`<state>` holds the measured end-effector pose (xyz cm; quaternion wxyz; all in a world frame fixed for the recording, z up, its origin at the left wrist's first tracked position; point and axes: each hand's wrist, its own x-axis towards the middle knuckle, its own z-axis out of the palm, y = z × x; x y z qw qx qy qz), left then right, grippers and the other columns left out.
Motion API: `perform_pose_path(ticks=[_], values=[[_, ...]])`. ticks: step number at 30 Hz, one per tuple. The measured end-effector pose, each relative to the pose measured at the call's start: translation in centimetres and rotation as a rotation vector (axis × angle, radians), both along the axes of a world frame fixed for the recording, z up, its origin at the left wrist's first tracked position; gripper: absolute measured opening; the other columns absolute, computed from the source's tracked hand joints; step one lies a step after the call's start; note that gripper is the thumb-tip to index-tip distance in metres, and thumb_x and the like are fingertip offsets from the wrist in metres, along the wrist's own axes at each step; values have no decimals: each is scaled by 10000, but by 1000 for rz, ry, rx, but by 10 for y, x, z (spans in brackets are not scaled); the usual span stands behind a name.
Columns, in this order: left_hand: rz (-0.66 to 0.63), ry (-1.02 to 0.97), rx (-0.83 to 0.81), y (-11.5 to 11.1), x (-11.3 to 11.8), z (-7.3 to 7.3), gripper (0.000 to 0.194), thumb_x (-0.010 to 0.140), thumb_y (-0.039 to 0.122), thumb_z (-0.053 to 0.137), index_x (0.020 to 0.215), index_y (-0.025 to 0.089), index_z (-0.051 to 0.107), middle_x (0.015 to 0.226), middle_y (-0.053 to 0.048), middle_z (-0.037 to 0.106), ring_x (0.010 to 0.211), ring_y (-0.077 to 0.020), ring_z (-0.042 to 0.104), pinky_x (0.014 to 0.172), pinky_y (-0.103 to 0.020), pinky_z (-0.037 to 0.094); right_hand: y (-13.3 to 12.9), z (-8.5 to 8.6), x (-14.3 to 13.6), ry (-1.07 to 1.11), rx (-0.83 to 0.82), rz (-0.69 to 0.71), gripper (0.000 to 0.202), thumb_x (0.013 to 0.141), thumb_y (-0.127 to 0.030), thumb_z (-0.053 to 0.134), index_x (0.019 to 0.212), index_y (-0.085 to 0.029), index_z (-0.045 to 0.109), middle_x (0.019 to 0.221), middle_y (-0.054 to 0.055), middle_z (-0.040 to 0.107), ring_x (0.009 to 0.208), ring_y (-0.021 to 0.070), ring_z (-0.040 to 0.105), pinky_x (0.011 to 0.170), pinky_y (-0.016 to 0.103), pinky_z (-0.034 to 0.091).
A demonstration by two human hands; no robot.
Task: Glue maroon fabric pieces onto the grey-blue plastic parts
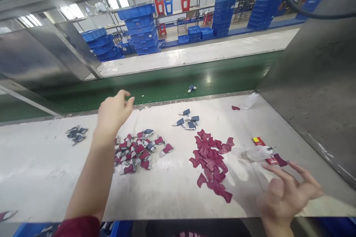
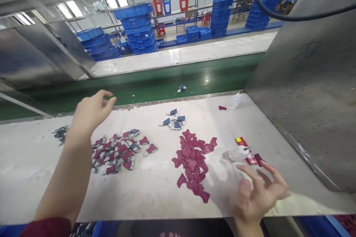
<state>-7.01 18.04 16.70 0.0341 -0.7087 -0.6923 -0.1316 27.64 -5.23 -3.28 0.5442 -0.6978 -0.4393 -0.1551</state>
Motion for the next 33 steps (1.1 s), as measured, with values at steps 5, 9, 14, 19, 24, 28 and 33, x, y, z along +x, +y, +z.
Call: perform_pose_path(ticks=[5, 9, 14, 19, 24, 28, 33], values=[[-268, -79, -91, 94, 99, -38, 250, 932, 221, 592, 1168, 207, 673, 1178, -62, 739, 1097, -208, 661, 960, -300, 477, 9, 4, -2, -112, -196, 71, 427, 976, -476, 497, 900, -195, 810, 1527, 156, 368, 1379, 467, 358, 1008, 697, 410], [-258, -121, -195, 146, 149, -90, 297, 900, 305, 698, 1130, 120, 681, 1161, -147, 710, 1087, -266, 663, 926, -365, 529, 19, -6, 3, -167, -271, 147, 377, 974, -483, 496, 1026, -269, 803, 1525, 124, 389, 1358, 455, 362, 1018, 718, 364], [-216, -192, -215, 168, 170, -115, 364, 966, 349, 626, 1280, 167, 595, 1282, -109, 621, 1090, -244, 648, 908, -460, 570, 26, -13, 1, -168, -275, 120, 434, 935, -520, 562, 1208, -229, 731, 1349, 185, 525, 1257, 414, 459, 964, 642, 456], [-301, -287, -202, 155, 164, -101, 299, 974, 264, 605, 1254, 159, 606, 1182, -117, 675, 1077, -241, 656, 935, -413, 540, 24, -1, -1, -188, -86, 47, 341, 885, -298, 693, 1213, -209, 702, 1186, 154, 651, 1099, 312, 640, 943, 509, 539], [-430, -408, -191, 61, 122, -79, 311, 1055, 221, 328, 1106, 156, 628, 1002, -80, 725, 938, -194, 676, 878, -304, 500, 17, -5, 0, -174, 75, 110, 539, 796, -195, 805, 1286, -228, 585, 962, 52, 759, 876, 225, 742, 814, 390, 612], [-474, -465, -247, -63, 76, -97, 440, 1056, 379, 306, 817, 185, 620, 798, -43, 698, 763, -200, 660, 749, -305, 512, 5, -15, -1, -41, 257, 130, 540, 719, -217, 875, 1193, -208, 617, 745, -18, 725, 556, 168, 698, 595, 302, 590], [-464, -623, -261, -166, 61, -164, 310, 1035, 267, 324, 1096, 175, 614, 972, -96, 723, 898, -235, 690, 830, -374, 540, -7, -8, -17, 108, 218, 26, 341, 846, -461, 710, 1008, -161, 724, 854, 83, 740, 637, 209, 693, 578, 347, 556]])
